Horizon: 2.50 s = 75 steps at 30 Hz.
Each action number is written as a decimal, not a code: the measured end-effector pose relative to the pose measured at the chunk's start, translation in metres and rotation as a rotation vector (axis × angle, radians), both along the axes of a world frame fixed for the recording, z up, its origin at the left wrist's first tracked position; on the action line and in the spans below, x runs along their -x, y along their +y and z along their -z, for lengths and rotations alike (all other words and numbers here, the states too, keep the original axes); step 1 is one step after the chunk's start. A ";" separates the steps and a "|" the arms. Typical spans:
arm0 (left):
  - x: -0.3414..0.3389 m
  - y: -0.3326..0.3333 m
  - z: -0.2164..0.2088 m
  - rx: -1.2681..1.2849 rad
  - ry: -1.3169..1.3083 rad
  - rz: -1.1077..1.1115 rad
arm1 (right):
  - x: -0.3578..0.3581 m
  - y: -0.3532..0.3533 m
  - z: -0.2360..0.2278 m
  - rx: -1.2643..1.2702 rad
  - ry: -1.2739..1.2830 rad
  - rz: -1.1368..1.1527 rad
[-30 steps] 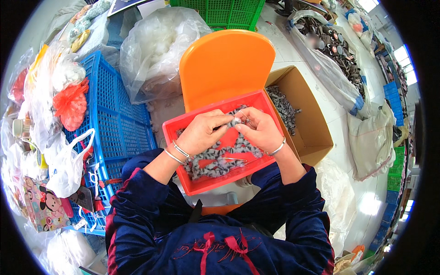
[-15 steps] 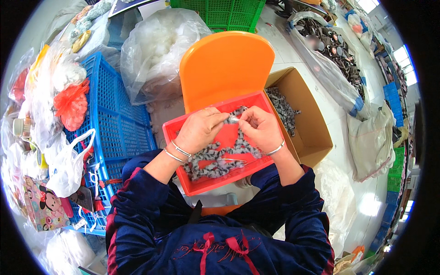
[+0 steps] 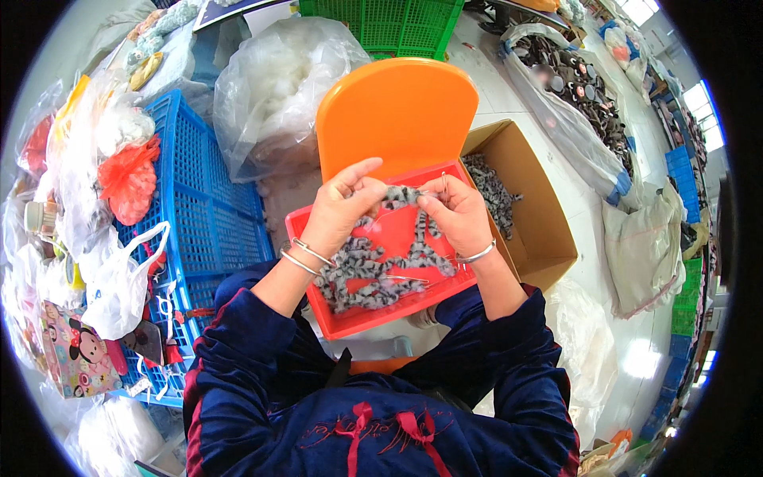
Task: The person sits on an orange chair and repeatedly picks up small gray fuzzy items from a red tray, threading them onto thin metal rods. The person handles the items one at a time, inserting the rod through the center of each item and placing the assembled pieces back into the tray.
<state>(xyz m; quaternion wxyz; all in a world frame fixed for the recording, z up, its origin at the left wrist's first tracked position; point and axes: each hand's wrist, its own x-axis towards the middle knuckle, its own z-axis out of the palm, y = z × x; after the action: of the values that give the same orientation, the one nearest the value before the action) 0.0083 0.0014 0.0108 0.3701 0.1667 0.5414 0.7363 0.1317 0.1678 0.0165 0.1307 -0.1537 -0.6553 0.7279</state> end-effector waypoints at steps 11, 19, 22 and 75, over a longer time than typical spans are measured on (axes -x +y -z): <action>-0.004 0.007 0.026 -0.455 -0.249 0.191 | 0.009 -0.006 -0.001 0.330 0.120 0.062; -0.015 0.008 0.010 -0.027 0.017 0.073 | 0.007 -0.019 -0.005 -0.038 0.128 -0.021; -0.008 0.003 0.005 0.034 0.026 0.070 | 0.002 -0.008 -0.018 -0.161 0.050 0.021; -0.008 0.001 0.008 0.065 -0.025 0.080 | -0.003 0.003 -0.002 -0.387 -0.110 -0.175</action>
<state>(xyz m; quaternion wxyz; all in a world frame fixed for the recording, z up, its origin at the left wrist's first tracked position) 0.0163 0.0028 0.0026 0.4110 0.1669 0.5533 0.7051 0.1349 0.1709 0.0181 0.0580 -0.1080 -0.7999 0.5875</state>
